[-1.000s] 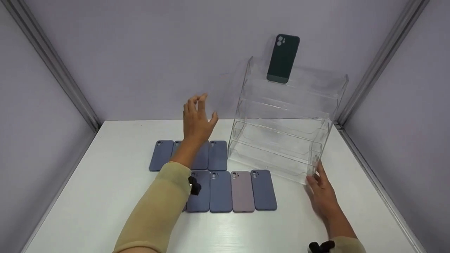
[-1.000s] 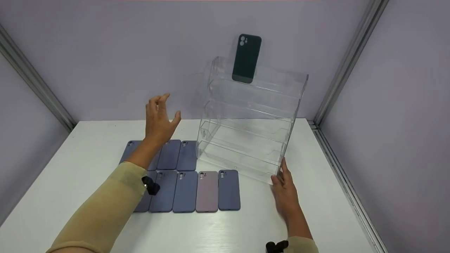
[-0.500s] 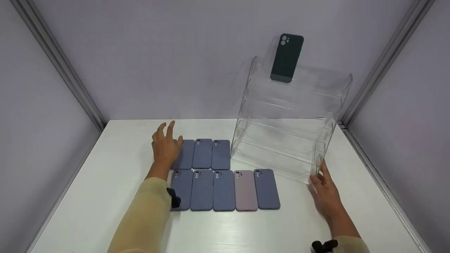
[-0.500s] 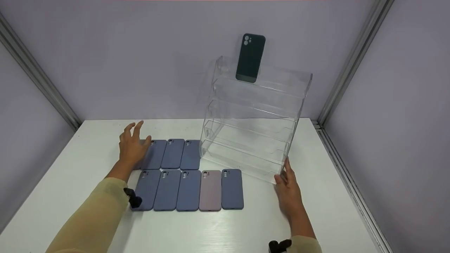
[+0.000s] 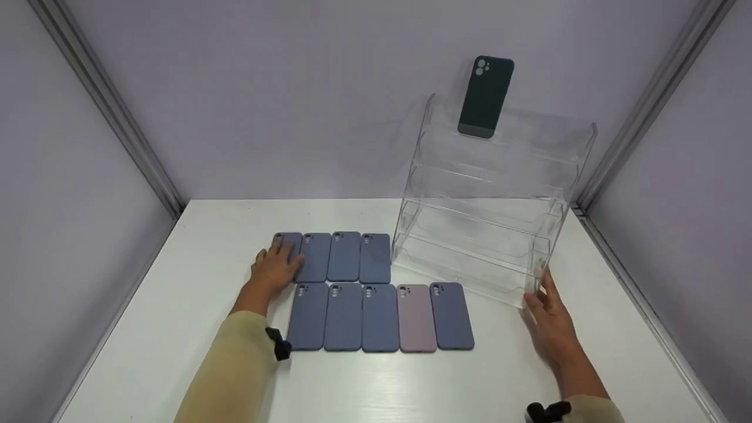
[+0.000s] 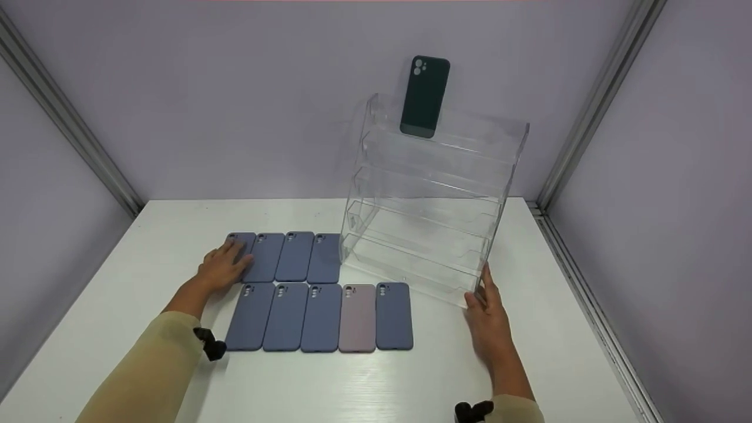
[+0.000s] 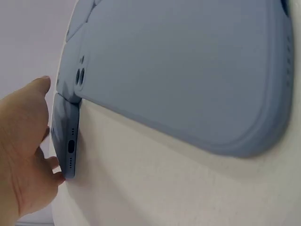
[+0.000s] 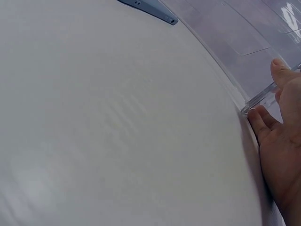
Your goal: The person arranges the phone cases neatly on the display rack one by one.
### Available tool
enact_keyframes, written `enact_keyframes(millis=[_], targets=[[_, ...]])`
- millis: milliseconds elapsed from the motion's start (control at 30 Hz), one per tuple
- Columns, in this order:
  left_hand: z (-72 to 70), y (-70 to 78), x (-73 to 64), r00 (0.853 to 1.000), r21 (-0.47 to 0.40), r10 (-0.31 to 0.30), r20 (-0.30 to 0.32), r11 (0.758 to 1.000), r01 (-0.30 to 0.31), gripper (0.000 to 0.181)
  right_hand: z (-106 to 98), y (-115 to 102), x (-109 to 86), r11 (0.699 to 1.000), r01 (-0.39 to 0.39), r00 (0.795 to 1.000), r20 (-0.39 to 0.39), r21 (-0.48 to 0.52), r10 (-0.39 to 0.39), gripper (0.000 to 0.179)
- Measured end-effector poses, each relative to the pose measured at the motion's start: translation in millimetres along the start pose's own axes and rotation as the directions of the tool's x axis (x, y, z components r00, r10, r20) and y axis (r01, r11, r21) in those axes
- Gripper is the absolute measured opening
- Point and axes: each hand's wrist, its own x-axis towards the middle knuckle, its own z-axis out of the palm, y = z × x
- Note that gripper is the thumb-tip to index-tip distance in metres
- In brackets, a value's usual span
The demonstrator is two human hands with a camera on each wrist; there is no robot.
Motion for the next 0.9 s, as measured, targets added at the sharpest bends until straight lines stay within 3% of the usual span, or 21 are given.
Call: enact_keyframes(millis=[100, 267, 700, 900], targets=[[-0.2, -0.7, -2.3, 0.999, -0.001, 0.007, 0.036, 1.000, -0.007, 0.069, -1.5, 1.2, -1.1, 1.000, -0.001, 1.000, -0.005, -0.003, 0.001, 0.075], [-0.4, -3.5, -3.8, 0.999, 0.043, 0.013, 0.042, 0.999, -0.015, 0.066, -3.2, 2.8, 0.2, 1.000, 0.021, 1.000, -0.001, -0.021, -0.021, 0.077], [-1.0, -1.9, -1.6, 0.998, 0.156, -0.042, 0.057, 0.987, 0.032, 0.062, -3.3, 6.5, 4.0, 1.000, 0.017, 1.000, 0.004, 0.003, -0.017, 0.077], [-4.1, 2.1, -2.8, 0.996, 0.135, -0.071, 0.055, 0.989, 0.063, 0.062, -3.0, 6.4, 3.9, 1.000, 0.022, 1.000, -0.002, -0.001, -0.022, 0.077]])
